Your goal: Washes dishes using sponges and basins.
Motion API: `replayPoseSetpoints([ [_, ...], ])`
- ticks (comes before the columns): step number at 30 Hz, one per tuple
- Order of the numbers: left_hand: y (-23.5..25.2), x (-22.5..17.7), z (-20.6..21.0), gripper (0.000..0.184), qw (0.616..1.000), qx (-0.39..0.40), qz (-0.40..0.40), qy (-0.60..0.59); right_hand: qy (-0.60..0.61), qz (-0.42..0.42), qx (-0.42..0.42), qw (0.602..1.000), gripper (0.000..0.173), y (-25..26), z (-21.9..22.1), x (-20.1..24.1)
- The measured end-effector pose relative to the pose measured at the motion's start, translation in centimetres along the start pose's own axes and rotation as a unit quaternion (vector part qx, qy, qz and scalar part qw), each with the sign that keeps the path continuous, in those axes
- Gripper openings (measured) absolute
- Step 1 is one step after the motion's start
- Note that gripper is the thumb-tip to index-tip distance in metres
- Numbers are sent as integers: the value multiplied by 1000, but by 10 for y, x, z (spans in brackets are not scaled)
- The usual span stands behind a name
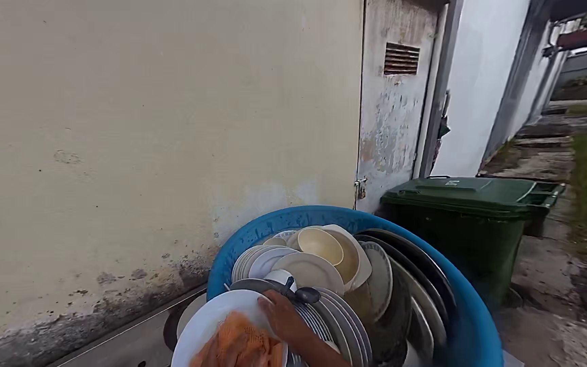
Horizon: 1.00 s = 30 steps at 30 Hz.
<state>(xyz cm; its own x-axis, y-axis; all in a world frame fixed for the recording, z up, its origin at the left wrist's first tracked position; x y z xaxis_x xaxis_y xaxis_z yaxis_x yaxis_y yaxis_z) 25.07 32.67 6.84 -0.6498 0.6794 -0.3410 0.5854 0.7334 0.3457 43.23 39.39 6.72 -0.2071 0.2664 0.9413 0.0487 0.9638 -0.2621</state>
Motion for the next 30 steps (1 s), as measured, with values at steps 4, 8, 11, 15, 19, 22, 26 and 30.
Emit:
replayPoseSetpoints([
  [4,10,60,-12,84,981,-13,-159,107,-3,60,36,998,34,8,15,-9],
  [8,52,29,19,72,989,48,-123,69,8,45,20,999,48,11,21,-23],
  [11,33,15,13,68,990,5,-99,-99,15,31,14,999,44,14,13,-19],
  [15,5,65,-31,66,960,-161,-209,-98,-7,25,22,999,37,17,12,-15],
  [19,5,83,-28,40,960,4,-280,-15,-21,36,27,999,37,14,14,-16],
  [22,-1,57,-29,24,968,-120,-220,25,-44,33,33,998,36,16,15,-13],
  [26,9,36,-14,40,981,-187,-7,51,-33,35,32,998,33,15,15,-15],
  [30,55,80,18,70,994,-9,-63,84,16,28,14,999,38,12,23,-15],
])
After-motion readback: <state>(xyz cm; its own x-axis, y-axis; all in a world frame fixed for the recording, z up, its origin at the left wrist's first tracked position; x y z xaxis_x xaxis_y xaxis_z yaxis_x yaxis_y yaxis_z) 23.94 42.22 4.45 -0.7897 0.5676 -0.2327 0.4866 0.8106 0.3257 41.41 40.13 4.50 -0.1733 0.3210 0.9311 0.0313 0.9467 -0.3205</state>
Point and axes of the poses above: each hand's wrist, its own y-axis towards the middle knuckle, its own z-axis out of the palm, x = y × z, the point moved 1 cm from there along y, towards the middle knuckle, and after that the axes turned 12 degrees about z, right-handed, at the moved point
